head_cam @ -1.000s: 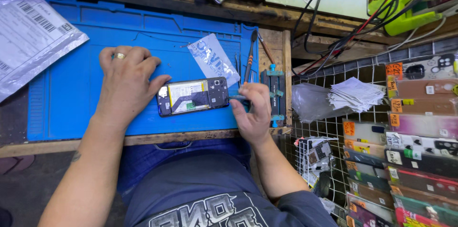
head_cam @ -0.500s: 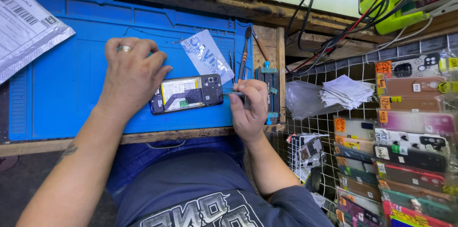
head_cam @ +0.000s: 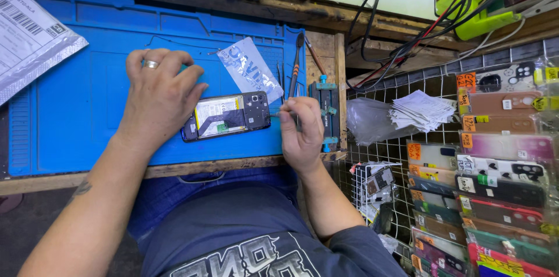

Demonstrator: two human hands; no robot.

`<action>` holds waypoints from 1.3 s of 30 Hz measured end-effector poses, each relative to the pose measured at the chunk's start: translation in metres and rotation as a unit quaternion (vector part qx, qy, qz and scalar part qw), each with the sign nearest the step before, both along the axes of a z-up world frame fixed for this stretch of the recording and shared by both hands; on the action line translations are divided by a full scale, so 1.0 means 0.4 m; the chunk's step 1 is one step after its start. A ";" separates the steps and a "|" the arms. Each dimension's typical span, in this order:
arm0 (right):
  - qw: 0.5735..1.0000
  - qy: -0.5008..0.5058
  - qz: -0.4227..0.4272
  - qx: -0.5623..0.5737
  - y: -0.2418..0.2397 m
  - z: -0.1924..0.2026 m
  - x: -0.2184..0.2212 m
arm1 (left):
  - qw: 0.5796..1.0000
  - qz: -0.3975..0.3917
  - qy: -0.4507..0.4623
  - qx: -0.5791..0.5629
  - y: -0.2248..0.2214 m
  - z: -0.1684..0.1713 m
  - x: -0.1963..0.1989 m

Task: The person works on a disassembled smartphone placed on a blue mat, using a metal spudger to pry and separate internal components. They manipulate the device's internal frame and ribbon cables while handling a second phone nearby.

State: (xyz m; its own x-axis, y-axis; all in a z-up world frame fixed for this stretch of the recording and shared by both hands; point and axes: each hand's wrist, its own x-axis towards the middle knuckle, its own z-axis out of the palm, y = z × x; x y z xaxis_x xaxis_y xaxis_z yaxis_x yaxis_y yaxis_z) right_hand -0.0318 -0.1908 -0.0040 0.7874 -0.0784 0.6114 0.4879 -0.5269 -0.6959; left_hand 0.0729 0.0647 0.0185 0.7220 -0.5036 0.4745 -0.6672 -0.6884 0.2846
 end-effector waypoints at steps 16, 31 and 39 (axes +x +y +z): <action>0.992 -0.017 0.036 0.123 -0.005 -0.035 -0.030 | 0.994 -0.080 0.064 -0.044 -0.089 0.034 -0.078; 0.986 -0.052 0.046 0.153 0.026 -0.008 -0.007 | 0.996 -0.061 0.037 -0.045 -0.075 0.008 -0.071; 0.992 -0.034 0.011 0.124 -0.008 -0.008 0.025 | 0.998 0.058 -0.012 0.028 0.016 0.001 -0.028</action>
